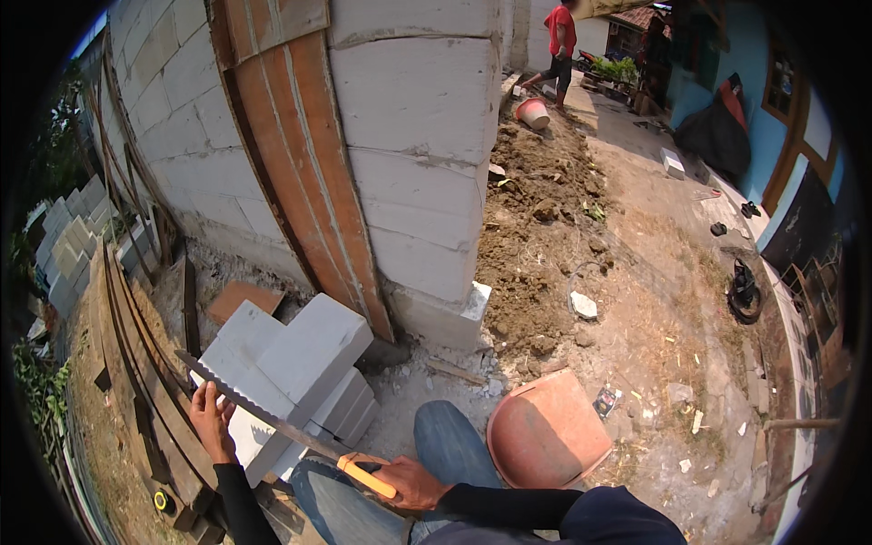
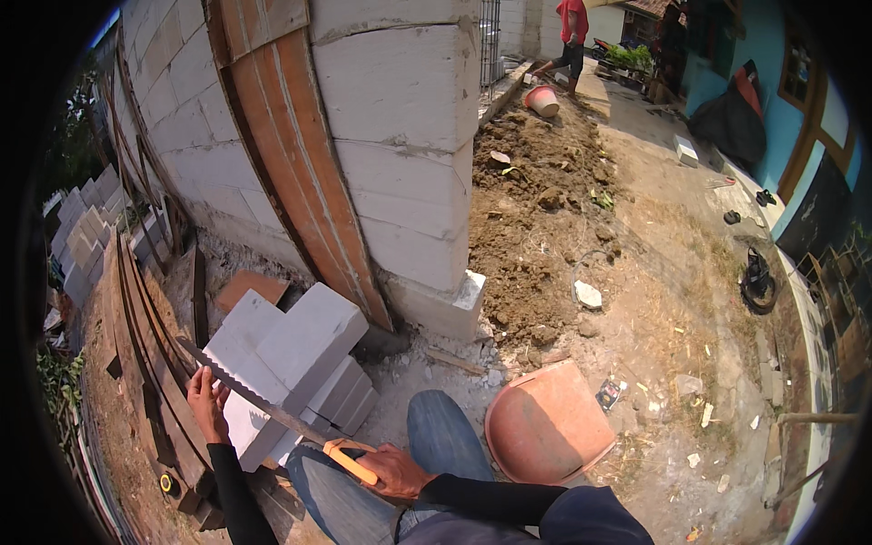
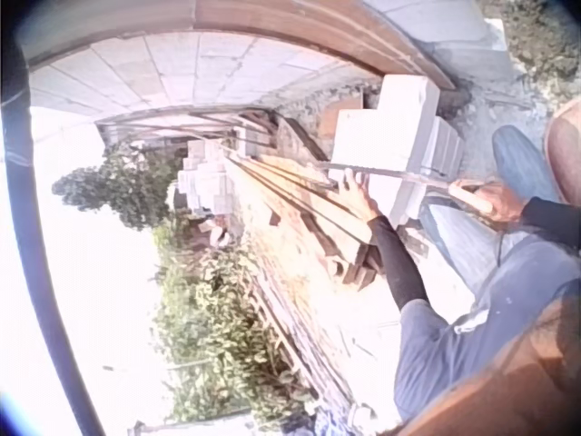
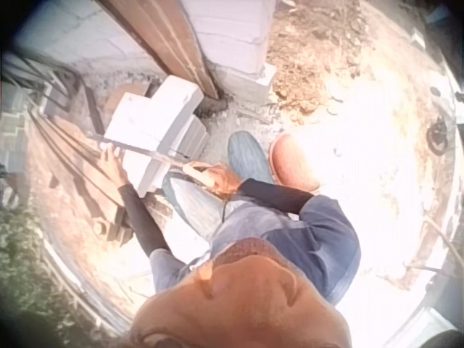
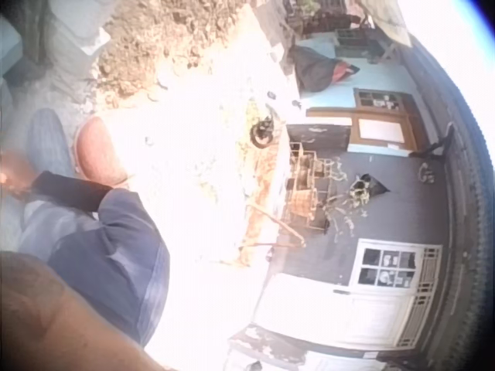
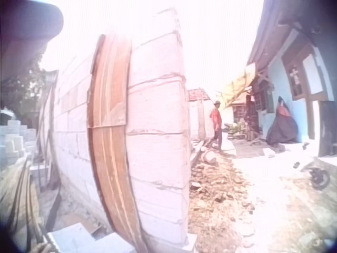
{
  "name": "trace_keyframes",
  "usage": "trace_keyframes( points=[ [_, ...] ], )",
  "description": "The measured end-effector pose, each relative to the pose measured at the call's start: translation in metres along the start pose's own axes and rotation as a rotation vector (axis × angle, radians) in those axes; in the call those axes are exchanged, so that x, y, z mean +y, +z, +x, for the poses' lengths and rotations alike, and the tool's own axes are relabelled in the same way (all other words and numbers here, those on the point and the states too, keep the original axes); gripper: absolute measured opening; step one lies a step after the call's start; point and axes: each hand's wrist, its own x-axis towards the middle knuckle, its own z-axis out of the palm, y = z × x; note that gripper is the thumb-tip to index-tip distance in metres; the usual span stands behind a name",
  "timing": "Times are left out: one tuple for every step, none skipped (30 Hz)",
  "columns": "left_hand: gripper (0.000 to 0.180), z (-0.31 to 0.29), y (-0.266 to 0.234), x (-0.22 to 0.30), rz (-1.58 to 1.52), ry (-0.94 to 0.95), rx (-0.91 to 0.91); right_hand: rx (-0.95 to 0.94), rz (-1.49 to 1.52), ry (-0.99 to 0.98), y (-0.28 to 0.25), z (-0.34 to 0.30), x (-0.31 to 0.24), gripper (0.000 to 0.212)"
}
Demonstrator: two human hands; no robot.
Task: The person measures a brick using a tape measure and then cuts the brick with a hand saw while sitting on the ground.
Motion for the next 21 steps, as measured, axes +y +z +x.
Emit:
trace_keyframes(
  points=[
    [0.056, 0.005, -0.004, -0.008, 0.058, -0.055, -0.028, 0.025, 0.005, 0.1, -0.005, 0.013, -0.01, 0.033],
    [0.064, 0.006, 0.0, -0.023, 0.147, -0.104, -0.035, 0.03, 0.018, 0.21, -0.008, 0.022, -0.019, 0.029],
    [0.063, 0.01, 0.007, -0.048, 0.214, -0.113, -0.038, 0.019, 0.041, 0.322, -0.007, 0.032, -0.027, 0.026],
    [0.054, 0.01, -0.015, -0.053, 0.352, 0.034, 0.036, 0.023, 0.07, 0.346, -0.004, 0.051, -0.048, 0.023],
    [0.049, 0.01, -0.011, -0.075, 0.537, 0.244, 0.088, 0.031, 0.075, 0.41, -0.009, 0.058, -0.053, 0.02],
    [0.046, 0.006, 0.009, -0.095, 0.63, 0.216, 0.086, 0.048, 0.048, 0.478, -0.013, 0.055, -0.047, 0.02],
    [0.042, 0.004, 0.02, -0.112, 0.76, 0.293, 0.112, 0.073, 0.013, 0.52, -0.014, 0.055, -0.04, 0.021],
    [0.04, 0.005, 0.026, -0.125, 0.798, 0.325, 0.133, 0.083, -0.002, 0.518, -0.013, 0.052, -0.036, 0.022],
    [0.039, 0.006, 0.035, -0.131, 0.787, 0.341, 0.118, 0.11, -0.032, 0.52, -0.012, 0.051, -0.03, 0.023],
    [0.039, 0.011, 0.031, -0.14, 0.906, 0.4, 0.152, 0.104, -0.019, 0.52, -0.006, 0.052, -0.031, 0.023],
    [0.039, 0.016, 0.019, -0.15, 1.032, 0.459, 0.176, 0.104, -0.001, 0.524, 0.002, 0.054, -0.036, 0.024],
    [0.038, 0.017, 0.016, -0.157, 1.061, 0.471, 0.199, 0.121, 0.003, 0.537, 0.007, 0.056, -0.037, 0.024],
    [0.036, 0.019, 0.014, -0.163, 1.089, 0.488, 0.216, 0.108, 0.001, 0.524, 0.012, 0.06, -0.04, 0.025],
    [0.035, 0.019, 0.014, -0.17, 1.114, 0.5, 0.228, 0.094, -0.006, 0.516, 0.016, 0.061, -0.043, 0.026],
    [0.036, 0.017, 0.022, -0.173, 1.136, 0.488, 0.226, 0.084, -0.018, 0.515, 0.017, 0.06, -0.042, 0.027],
    [0.037, 0.017, 0.029, -0.174, 1.157, 0.478, 0.221, 0.101, -0.01, 0.498, 0.019, 0.061, -0.038, 0.028],
    [0.039, 0.013, 0.034, -0.172, 1.182, 0.461, 0.212, 0.113, -0.002, 0.489, 0.02, 0.061, -0.035, 0.029],
    [0.038, 0.012, 0.037, -0.171, 1.238, 0.394, 0.2, 0.121, 0.005, 0.484, 0.019, 0.057, -0.033, 0.03],
    [0.038, 0.006, 0.038, -0.171, 1.234, 0.388, 0.188, 0.105, -0.004, 0.516, 0.019, 0.052, -0.033, 0.03],
    [0.038, 0.011, 0.039, -0.169, 1.228, 0.407, 0.186, 0.106, -0.008, 0.531, 0.021, 0.054, -0.031, 0.031],
    [0.038, 0.012, 0.04, -0.169, 1.223, 0.426, 0.184, 0.107, -0.012, 0.546, 0.023, 0.056, -0.03, 0.032]
  ],
)
